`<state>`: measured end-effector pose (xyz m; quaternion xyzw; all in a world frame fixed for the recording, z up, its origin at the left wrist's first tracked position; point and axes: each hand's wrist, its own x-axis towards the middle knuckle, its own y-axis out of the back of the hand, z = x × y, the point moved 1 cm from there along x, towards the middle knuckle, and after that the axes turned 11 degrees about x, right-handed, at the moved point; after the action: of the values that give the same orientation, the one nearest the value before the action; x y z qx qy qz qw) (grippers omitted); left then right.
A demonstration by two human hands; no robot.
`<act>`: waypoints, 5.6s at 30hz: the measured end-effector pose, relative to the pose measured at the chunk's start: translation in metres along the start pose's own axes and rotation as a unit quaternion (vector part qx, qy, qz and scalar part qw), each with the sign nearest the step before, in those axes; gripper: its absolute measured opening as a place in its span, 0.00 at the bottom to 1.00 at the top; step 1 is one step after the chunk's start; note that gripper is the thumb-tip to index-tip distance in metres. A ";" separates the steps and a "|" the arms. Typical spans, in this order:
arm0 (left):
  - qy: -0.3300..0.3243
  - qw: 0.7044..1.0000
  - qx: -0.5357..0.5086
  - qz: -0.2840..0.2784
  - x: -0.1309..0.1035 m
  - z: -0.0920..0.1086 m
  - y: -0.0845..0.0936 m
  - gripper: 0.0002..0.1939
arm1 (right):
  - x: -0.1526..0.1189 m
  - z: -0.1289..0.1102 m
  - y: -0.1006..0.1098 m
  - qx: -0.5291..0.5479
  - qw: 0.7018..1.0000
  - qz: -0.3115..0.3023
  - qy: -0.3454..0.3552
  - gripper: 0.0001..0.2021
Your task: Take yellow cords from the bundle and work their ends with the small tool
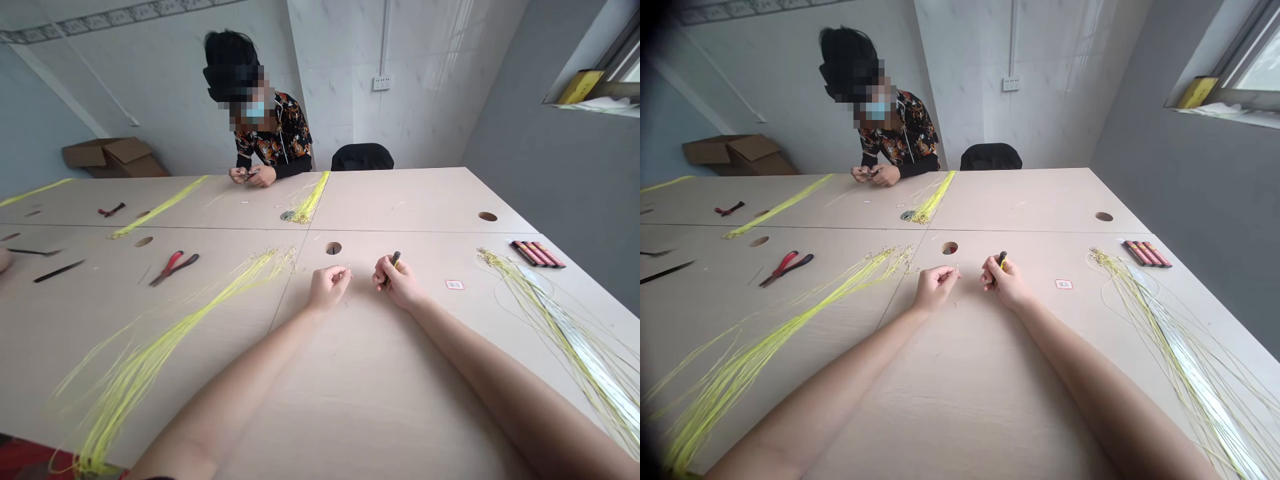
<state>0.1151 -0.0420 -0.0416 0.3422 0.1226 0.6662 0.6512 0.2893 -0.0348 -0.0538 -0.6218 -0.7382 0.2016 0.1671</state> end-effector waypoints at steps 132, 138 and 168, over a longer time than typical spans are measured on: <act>-0.102 0.994 0.013 0.041 -0.005 0.007 -0.008 0.17 | -0.011 0.016 -0.033 -0.022 0.997 -0.064 -0.034 0.18; -0.096 0.995 0.004 0.030 -0.005 0.006 -0.010 0.17 | -0.011 0.014 -0.027 0.004 0.993 -0.097 -0.062 0.19; -0.088 0.996 -0.009 0.011 -0.001 0.001 -0.013 0.17 | -0.010 0.015 -0.028 -0.034 0.990 -0.122 -0.058 0.18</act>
<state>0.1254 -0.0413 -0.0492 0.3943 0.0553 0.6417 0.6555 0.2597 -0.0498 -0.0530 -0.5196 -0.8235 0.1900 0.1259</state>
